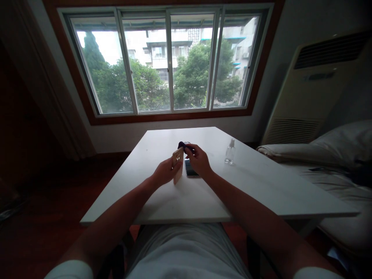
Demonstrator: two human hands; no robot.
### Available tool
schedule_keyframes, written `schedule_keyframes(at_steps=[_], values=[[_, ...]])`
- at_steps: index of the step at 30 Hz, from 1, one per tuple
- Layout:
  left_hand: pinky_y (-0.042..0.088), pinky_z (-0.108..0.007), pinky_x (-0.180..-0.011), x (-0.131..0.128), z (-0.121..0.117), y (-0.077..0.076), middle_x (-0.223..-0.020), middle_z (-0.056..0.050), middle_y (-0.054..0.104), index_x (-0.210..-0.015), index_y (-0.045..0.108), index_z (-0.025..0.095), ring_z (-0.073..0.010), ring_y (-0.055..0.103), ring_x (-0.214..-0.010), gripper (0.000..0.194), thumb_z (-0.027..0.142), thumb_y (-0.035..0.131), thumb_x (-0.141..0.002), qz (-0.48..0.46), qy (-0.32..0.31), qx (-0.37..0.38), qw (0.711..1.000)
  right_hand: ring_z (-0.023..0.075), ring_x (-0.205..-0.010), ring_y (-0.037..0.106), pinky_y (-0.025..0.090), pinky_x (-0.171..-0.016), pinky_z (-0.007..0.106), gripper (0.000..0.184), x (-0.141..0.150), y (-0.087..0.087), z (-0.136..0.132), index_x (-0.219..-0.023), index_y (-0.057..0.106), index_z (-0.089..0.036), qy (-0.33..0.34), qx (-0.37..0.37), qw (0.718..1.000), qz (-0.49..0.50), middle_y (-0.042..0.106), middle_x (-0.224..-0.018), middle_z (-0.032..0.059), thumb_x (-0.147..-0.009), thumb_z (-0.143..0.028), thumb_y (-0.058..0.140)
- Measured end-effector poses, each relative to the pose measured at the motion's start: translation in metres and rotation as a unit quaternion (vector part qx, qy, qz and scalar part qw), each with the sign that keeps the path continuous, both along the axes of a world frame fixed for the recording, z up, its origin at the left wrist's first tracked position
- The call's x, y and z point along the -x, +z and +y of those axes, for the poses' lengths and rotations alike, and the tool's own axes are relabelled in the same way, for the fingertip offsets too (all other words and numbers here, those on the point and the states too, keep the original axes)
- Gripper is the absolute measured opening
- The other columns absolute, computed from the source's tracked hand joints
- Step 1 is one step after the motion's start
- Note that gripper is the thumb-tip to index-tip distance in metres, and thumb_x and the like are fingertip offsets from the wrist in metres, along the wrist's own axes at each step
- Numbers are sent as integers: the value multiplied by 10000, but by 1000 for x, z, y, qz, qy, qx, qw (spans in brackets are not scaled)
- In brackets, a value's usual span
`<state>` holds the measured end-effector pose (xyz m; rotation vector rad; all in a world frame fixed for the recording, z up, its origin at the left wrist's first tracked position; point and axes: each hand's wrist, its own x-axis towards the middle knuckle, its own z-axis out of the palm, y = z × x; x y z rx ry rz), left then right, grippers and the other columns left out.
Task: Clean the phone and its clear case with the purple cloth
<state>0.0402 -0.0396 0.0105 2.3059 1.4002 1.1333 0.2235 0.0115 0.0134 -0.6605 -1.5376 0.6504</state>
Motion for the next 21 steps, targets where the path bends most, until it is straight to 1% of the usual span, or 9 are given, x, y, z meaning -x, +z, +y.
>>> schedule_keyframes(at_steps=[1,2,5,7,10,13,17,19,21], values=[[496,-291,-678,0,2,0,-983,-62,691,-1170,604,202,-190,648,-816,342,469,522,-972,-30,-7,-1,1000,150,-700,673,559,-575,276,351,0,-1,2,-1173,655,-232,8,9,1000,7,713,-991,44,-920,-472,620],[518,-300,-726,1,4,-1,-1058,-65,689,-1267,567,218,-195,657,-875,394,450,573,-949,-65,-12,0,998,149,-697,674,552,-558,267,354,0,-1,3,-1167,654,-229,12,15,1000,14,715,-997,45,-915,-475,623],[552,-337,-814,2,10,-1,-1190,-78,651,-1456,415,258,-201,667,-956,644,383,680,-883,-164,-1,6,986,143,-666,669,534,-518,250,369,0,-4,6,-1157,653,-210,20,25,999,24,715,-965,47,-904,-478,631],[564,-348,-812,4,14,0,-1188,-82,632,-1482,365,263,-199,670,-948,714,358,704,-861,-214,14,2,977,142,-644,663,521,-499,242,370,1,-5,7,-1148,657,-200,26,28,999,17,711,-906,42,-901,-474,633],[568,-340,-795,6,15,0,-1131,-74,616,-1455,352,252,-190,653,-941,661,379,670,-889,-252,19,-30,967,142,-644,665,527,-510,244,341,3,-7,3,-1128,666,-200,44,23,999,-4,710,-888,41,-905,-456,632],[559,-330,-785,8,15,-1,-1129,-77,594,-1385,374,235,-183,631,-946,515,416,582,-949,-253,33,-69,964,138,-660,670,558,-560,263,315,4,-6,-2,-1121,669,-205,63,8,998,-15,714,-925,43,-914,-438,631],[553,-346,-799,7,13,1,-1168,-91,566,-1333,412,221,-175,620,-927,439,412,562,-967,-218,57,-93,970,141,-696,668,581,-608,285,303,5,-4,-7,-1117,671,-200,75,-16,997,-18,714,-961,52,-918,-425,635],[541,-370,-867,7,11,4,-1238,-107,539,-1316,469,221,-184,608,-989,390,391,555,-976,-181,59,-133,973,147,-724,668,592,-636,299,300,5,-3,-9,-1125,668,-197,73,-26,997,-24,711,-990,59,-921,-415,636],[504,-395,-965,7,9,7,-1310,-116,506,-1298,539,227,-210,568,-1133,337,363,536,-990,-138,58,-180,972,150,-747,670,598,-658,308,300,5,-2,-11,-1134,664,-194,69,-32,997,-29,708,-1013,65,-924,-407,636]])
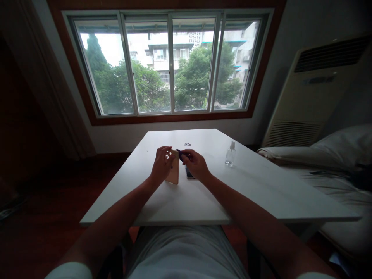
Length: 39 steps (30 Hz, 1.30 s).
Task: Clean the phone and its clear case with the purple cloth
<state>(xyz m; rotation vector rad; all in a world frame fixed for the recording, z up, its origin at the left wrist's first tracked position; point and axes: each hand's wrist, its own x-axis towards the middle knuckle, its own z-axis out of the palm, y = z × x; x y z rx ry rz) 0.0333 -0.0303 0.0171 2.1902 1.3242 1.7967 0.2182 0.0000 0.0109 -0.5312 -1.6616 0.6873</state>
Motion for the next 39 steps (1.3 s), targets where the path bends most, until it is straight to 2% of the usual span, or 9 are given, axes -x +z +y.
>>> schedule_keyframes(at_steps=[3,8,15,19,25,28,31,36,39], values=[[455,-421,-1052,0,-1,1,-1361,-119,497,-1329,576,244,-238,500,-1282,344,331,520,-1001,33,-7,-16,999,152,-757,672,598,-667,307,304,0,1,-3,-1141,660,-191,-3,-9,1000,-7,703,-1026,70,-929,-407,630],[437,-457,-1099,1,1,-2,-1420,-130,496,-1379,542,233,-258,481,-1340,435,328,600,-958,32,-48,-13,998,158,-774,676,590,-663,301,298,0,2,-5,-1149,656,-203,-3,-20,1000,-8,698,-1040,71,-932,-406,627],[513,-442,-1019,0,-2,-1,-1419,-139,504,-1308,570,221,-277,522,-1303,476,353,717,-875,-11,-95,16,995,165,-840,654,556,-635,280,257,0,8,-14,-1154,670,-227,-36,-93,995,-32,679,-1052,64,-943,-361,609],[549,-421,-967,-4,-6,2,-1386,-133,520,-1266,557,212,-251,574,-1224,466,339,736,-855,-48,-134,17,990,164,-863,647,532,-607,264,236,0,13,-21,-1151,667,-230,-52,-146,987,-48,670,-1058,64,-942,-323,610],[537,-431,-988,-7,-9,0,-1393,-148,522,-1258,474,213,-236,600,-1199,428,273,687,-892,-91,-197,14,976,175,-894,646,539,-596,267,223,2,14,-18,-1143,662,-227,-93,-131,986,-36,661,-1071,70,-951,-324,607],[526,-455,-1005,-6,-6,-2,-1403,-164,512,-1274,430,216,-255,594,-1234,447,277,671,-902,-90,-219,16,971,189,-925,651,579,-663,300,234,3,12,-14,-1143,648,-225,-111,-121,986,-4,655,-1100,81,-941,-341,627],[534,-450,-989,-6,-4,-2,-1398,-164,509,-1293,414,221,-267,593,-1244,490,300,685,-892,-91,-227,29,969,207,-977,659,617,-728,346,269,2,11,-14,-1182,632,-240,-100,-130,986,14,634,-1171,91,-933,-342,641],[538,-438,-971,-6,-4,-1,-1376,-163,535,-1321,409,224,-260,601,-1212,566,320,721,-858,-95,-221,45,969,231,-1119,632,593,-935,433,307,1,15,-24,-1247,640,-284,-72,-228,970,-33,627,-1216,87,-943,-246,621],[533,-433,-975,-5,-4,-1,-1393,-158,536,-1338,407,231,-253,601,-1210,577,299,720,-858,-92,-234,42,967,218,-1130,627,576,-958,424,348,2,17,-27,-1294,634,-306,-56,-255,963,-62,626,-1230,80,-965,-207,581]])
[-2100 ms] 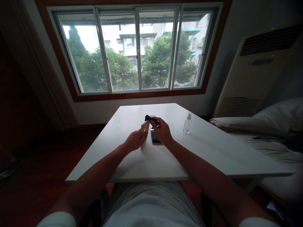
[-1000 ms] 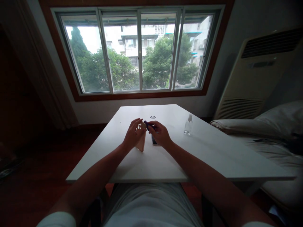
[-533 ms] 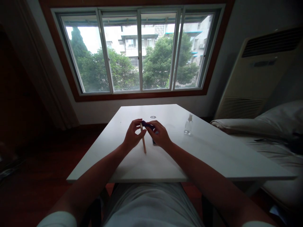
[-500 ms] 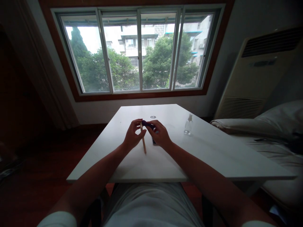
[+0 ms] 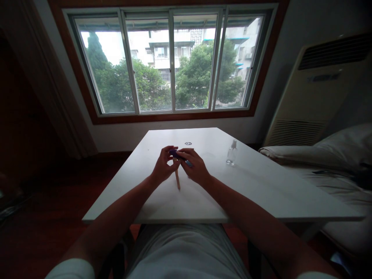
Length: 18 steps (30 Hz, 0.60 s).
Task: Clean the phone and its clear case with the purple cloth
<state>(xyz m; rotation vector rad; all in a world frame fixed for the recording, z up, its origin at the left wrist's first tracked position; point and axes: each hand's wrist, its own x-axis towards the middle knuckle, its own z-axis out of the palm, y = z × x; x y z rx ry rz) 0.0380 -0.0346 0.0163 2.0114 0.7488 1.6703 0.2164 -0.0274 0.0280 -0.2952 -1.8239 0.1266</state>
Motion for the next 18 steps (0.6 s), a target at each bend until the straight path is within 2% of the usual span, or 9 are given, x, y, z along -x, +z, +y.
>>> schedule_keyframes(at_steps=[7,11,15,18], values=[[538,-437,-954,1,3,-1,-1390,-166,545,-1290,402,225,-251,611,-1196,545,307,724,-858,-8,-3,13,1000,213,-1059,642,596,-895,407,300,0,0,5,-1267,665,-283,-18,47,999,-1,646,-1161,87,-988,-252,559],[541,-425,-941,0,2,-2,-1399,-167,547,-1289,376,234,-244,620,-1185,573,311,734,-848,-6,-6,12,1000,214,-1118,635,581,-952,413,348,-1,1,-2,-1307,632,-300,-7,13,1000,16,648,-1212,78,-979,-205,565],[529,-428,-965,-1,2,-2,-1398,-166,550,-1292,371,235,-252,591,-1238,576,277,736,-848,-16,-21,7,1000,207,-1180,616,565,-983,403,434,-3,1,-5,-1357,599,-342,17,-36,999,-7,612,-1311,61,-977,-142,542],[535,-421,-943,-1,3,-3,-1406,-166,542,-1343,362,243,-249,603,-1208,644,265,754,-832,-13,-22,11,1000,204,-1176,612,559,-977,398,428,-4,-1,3,-1352,610,-338,-6,-27,1000,-11,602,-1296,71,-986,-137,519]])
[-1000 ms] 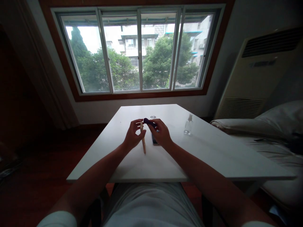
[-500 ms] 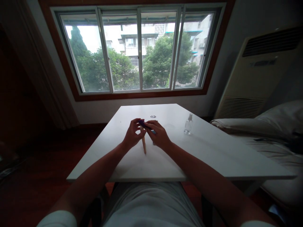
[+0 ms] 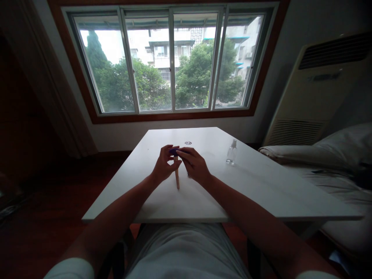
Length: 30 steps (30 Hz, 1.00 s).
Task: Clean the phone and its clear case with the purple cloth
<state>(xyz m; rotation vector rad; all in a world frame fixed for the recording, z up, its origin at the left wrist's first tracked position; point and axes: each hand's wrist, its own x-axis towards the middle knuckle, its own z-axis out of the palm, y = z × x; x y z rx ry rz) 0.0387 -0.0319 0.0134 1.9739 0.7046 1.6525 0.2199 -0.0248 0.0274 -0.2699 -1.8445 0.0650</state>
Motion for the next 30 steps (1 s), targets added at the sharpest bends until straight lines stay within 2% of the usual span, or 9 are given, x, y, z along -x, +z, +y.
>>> schedule_keyframes(at_steps=[4,8,13,18,22,30], values=[[540,-421,-925,1,1,0,-1396,-156,541,-1404,365,255,-245,620,-1161,728,256,781,-806,5,7,10,1000,201,-1133,618,554,-972,402,361,0,-1,8,-1291,652,-311,-30,30,999,16,617,-1205,76,-994,-155,517],[533,-428,-940,1,1,-1,-1425,-156,528,-1425,370,265,-260,603,-1202,722,253,767,-822,10,0,7,1000,206,-1103,618,561,-948,403,329,2,1,3,-1284,638,-281,-18,36,999,17,618,-1177,85,-985,-177,548],[543,-420,-925,4,7,-3,-1418,-144,536,-1396,416,261,-263,613,-1186,678,273,775,-820,0,-7,7,1000,194,-1012,639,595,-789,336,322,5,-2,-2,-1275,600,-251,-2,63,998,9,618,-1169,85,-955,-210,587],[546,-431,-927,6,9,-4,-1369,-129,571,-1320,481,242,-267,626,-1165,612,287,799,-799,-6,3,19,1000,154,-858,651,559,-636,264,308,5,-13,7,-1215,567,-228,-6,157,987,-11,640,-1115,58,-916,-263,629],[553,-436,-917,6,5,-2,-1381,-133,560,-1313,487,240,-269,632,-1159,603,293,801,-801,-8,-1,24,1000,155,-860,651,543,-677,277,271,6,-16,9,-1191,569,-222,-9,200,979,-46,665,-1103,57,-934,-299,607],[566,-452,-928,7,4,2,-1429,-140,529,-1242,523,227,-256,642,-1147,494,293,778,-825,-11,6,45,999,157,-859,652,531,-715,293,318,8,-19,16,-1269,587,-236,-18,224,971,-81,682,-1123,63,-976,-353,548]])
